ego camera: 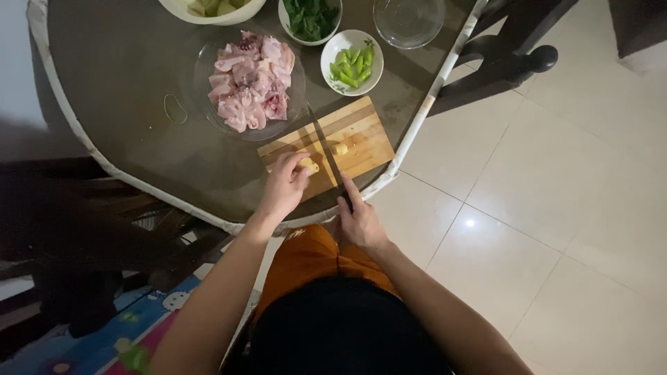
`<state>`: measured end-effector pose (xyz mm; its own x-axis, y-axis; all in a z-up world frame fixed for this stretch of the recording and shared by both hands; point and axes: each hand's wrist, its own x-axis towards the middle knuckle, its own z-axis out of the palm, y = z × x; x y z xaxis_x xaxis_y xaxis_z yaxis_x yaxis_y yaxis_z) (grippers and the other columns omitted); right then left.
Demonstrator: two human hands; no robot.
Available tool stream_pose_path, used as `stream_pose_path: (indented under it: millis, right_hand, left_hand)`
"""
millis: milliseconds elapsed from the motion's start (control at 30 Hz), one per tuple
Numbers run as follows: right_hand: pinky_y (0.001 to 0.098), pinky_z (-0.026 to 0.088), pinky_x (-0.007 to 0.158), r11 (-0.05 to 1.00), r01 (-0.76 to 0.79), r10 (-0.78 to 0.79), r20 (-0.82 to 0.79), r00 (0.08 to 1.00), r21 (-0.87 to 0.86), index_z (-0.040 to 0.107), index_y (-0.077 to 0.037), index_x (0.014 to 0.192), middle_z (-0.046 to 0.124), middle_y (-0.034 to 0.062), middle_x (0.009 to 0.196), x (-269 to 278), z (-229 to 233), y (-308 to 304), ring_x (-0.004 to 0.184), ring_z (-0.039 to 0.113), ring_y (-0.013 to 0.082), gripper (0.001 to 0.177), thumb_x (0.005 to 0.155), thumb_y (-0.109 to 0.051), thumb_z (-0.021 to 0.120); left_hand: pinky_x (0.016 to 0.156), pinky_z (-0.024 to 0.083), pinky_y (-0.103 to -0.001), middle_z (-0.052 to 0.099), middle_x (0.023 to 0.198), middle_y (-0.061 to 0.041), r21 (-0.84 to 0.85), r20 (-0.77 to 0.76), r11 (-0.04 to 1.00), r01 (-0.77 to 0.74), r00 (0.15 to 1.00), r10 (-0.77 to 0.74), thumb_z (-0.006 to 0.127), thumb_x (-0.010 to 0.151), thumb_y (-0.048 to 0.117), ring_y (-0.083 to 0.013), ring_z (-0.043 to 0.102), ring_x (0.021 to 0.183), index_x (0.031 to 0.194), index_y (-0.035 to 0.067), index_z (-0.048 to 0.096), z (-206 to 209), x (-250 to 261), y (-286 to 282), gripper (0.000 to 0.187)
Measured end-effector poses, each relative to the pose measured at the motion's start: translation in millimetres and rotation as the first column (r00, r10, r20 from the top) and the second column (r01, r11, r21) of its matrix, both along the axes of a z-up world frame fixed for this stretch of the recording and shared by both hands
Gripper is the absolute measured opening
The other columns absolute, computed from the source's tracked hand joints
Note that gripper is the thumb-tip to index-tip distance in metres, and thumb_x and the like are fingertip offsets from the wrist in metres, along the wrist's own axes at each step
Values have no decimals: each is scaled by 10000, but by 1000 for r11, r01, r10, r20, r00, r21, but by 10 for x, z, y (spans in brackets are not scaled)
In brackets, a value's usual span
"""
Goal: The person is slicing and mincing ginger on a wooden cutting board on a glass-topped dining table.
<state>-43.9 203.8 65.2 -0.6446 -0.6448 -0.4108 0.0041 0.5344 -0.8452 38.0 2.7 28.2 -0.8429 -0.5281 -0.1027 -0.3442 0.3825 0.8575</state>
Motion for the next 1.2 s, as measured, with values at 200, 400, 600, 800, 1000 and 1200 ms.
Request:
stream_pose_path:
  millis: [200,400,600,800,1000,1200]
  right_hand:
    - [439,570,926,994,-32,22,-107,994,-100,365,-174,1590,699,297,1216,-4,-72,60,1145,699,419,608,1021,-148,578]
    - [474,576,885,994,-85,65,-268,961,-65,480,-214,1524,684,267,1169,-17,-2,94,1049,694,444,555,996,-144,637]
    - [452,579,723,988,-146,98,-501,860,-58,564,-242,1470,588,153,991,-3,-68,166,835,663,354,535,955,-141,663]
    - [443,567,778,979,-197,181,-655,733,50,607,-261,1451,588,110,976,-62,-155,259,871,636,324,529,941,-135,666]
    - [437,544,750,972,-218,217,-705,675,91,616,-277,1418,597,94,967,-68,-38,274,859,640,291,569,871,-143,688]
    - [426,545,773,969,-227,223,-744,629,99,613,-288,1433,627,73,1049,-74,-57,389,901,653,280,533,917,-174,680]
  left_hand:
    - [866,558,-348,611,1296,-140,22,-3,1000,2,1000,-2,658,978,105,-279,681,1040,1315,88,605,65,-13,12,342]
    - [904,570,-350,636,1262,-127,32,-16,999,21,1000,-21,652,965,121,-260,708,1026,1321,100,612,66,45,-45,359]
    - [974,539,-438,589,1273,-189,-330,-33,940,87,994,-104,729,933,134,-357,647,1153,1297,57,584,222,114,-57,400]
    - [1004,478,-500,483,1345,-232,-455,-119,890,17,990,-80,708,981,177,-367,533,1239,1417,19,522,449,9,55,500]
    - [1052,349,-572,546,1240,-107,-611,170,696,376,922,-349,743,950,283,-306,493,1149,1277,177,709,464,-323,-14,346]
    - [1095,318,-562,609,1192,2,-602,197,651,461,877,-439,736,888,252,-245,522,1208,990,189,746,516,-511,-61,121]
